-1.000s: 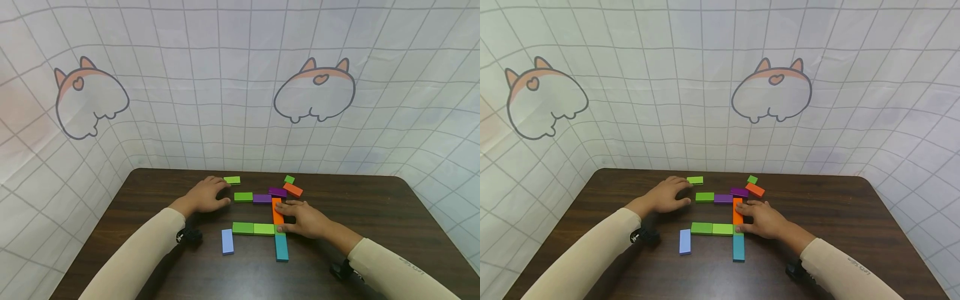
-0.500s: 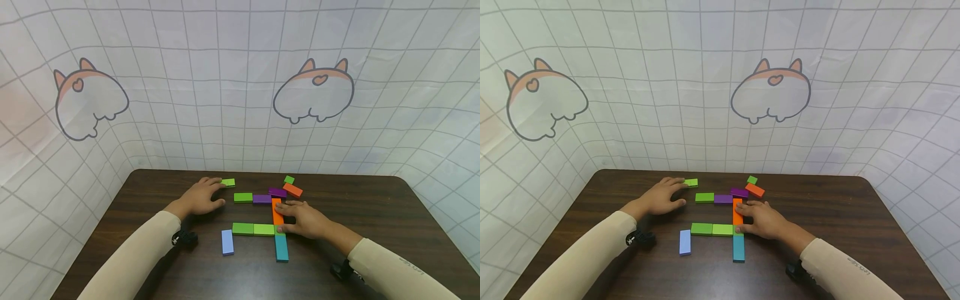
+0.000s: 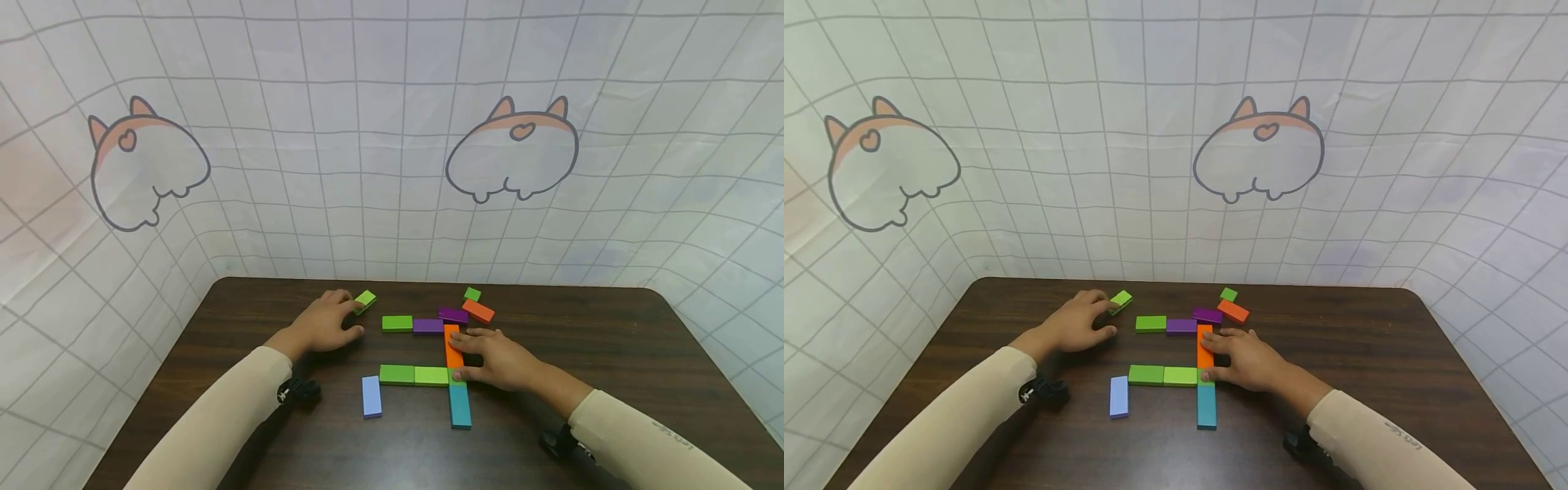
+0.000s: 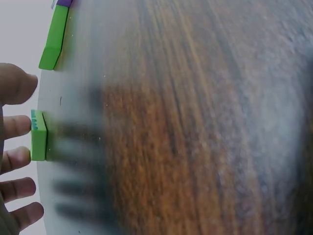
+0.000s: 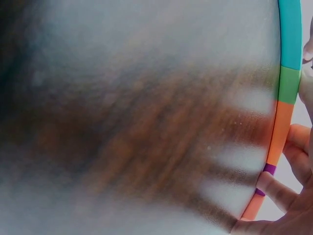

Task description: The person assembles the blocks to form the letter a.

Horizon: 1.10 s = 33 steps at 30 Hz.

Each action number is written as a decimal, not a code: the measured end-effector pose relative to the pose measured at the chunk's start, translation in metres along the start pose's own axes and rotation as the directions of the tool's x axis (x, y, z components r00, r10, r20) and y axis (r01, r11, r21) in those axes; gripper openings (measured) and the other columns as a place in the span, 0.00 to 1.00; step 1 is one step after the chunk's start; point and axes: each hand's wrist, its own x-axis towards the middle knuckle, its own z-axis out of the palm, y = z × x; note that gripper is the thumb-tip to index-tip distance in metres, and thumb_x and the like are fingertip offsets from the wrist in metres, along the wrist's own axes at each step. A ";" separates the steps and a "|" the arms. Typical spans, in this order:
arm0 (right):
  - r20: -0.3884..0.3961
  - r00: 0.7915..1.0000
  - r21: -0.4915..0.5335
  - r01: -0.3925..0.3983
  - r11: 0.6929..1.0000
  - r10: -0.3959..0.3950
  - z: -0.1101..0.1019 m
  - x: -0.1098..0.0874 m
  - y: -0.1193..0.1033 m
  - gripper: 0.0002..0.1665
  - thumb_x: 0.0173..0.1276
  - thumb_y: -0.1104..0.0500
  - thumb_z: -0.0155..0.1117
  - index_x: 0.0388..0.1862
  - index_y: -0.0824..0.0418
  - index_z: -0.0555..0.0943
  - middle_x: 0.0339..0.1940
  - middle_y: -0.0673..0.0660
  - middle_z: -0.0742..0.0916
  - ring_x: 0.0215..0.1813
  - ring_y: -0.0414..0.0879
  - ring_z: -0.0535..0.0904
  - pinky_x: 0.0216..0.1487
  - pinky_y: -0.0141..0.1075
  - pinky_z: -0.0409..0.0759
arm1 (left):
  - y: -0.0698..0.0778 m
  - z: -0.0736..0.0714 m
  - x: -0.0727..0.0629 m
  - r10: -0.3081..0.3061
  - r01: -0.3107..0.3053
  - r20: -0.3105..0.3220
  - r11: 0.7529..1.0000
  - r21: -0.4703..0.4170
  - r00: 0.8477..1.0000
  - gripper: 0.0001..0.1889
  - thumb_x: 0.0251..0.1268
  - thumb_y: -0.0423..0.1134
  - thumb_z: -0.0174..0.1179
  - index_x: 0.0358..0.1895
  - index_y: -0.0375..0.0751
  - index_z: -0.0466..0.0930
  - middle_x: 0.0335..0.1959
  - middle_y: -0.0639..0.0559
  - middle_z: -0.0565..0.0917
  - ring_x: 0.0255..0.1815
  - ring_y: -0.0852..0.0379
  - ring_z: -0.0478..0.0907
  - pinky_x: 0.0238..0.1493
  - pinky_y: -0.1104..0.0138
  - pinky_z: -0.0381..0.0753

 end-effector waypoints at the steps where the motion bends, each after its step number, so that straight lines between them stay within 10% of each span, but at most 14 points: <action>1: -0.001 1.000 0.000 0.000 1.000 0.000 0.000 0.000 0.000 0.46 0.69 0.31 0.63 0.76 0.57 0.72 0.76 0.53 0.73 0.78 0.61 0.63 0.69 0.73 0.54 | 0.000 0.000 0.000 0.003 -0.003 -0.005 1.000 0.002 1.000 0.27 0.72 0.55 0.60 0.69 0.49 0.77 0.64 0.45 0.74 0.62 0.45 0.70 0.64 0.46 0.71; 7: -0.004 1.000 0.000 0.000 1.000 0.000 0.000 0.000 0.000 0.46 0.69 0.31 0.64 0.76 0.58 0.71 0.76 0.54 0.73 0.78 0.61 0.63 0.69 0.73 0.53 | -0.002 0.000 0.000 0.022 -0.022 -0.046 1.000 0.010 0.999 0.22 0.71 0.51 0.62 0.64 0.48 0.81 0.58 0.48 0.77 0.59 0.47 0.72 0.63 0.48 0.73; 16: -0.006 1.000 0.002 0.004 1.000 -0.004 -0.001 0.000 -0.001 0.46 0.69 0.32 0.64 0.76 0.58 0.72 0.76 0.54 0.74 0.77 0.62 0.63 0.69 0.73 0.53 | -0.005 0.002 0.003 0.015 -0.016 -0.041 1.000 -0.022 0.999 0.26 0.70 0.44 0.61 0.70 0.46 0.75 0.78 0.44 0.65 0.76 0.38 0.61 0.70 0.39 0.63; 33: -0.002 1.000 0.001 0.005 1.000 -0.005 -0.001 -0.001 -0.002 0.45 0.69 0.33 0.65 0.76 0.58 0.72 0.76 0.54 0.74 0.77 0.61 0.64 0.69 0.73 0.54 | -0.008 0.001 -0.002 -0.019 0.020 -0.087 1.000 0.015 0.996 0.21 0.62 0.54 0.70 0.54 0.47 0.84 0.55 0.48 0.81 0.59 0.45 0.74 0.62 0.46 0.73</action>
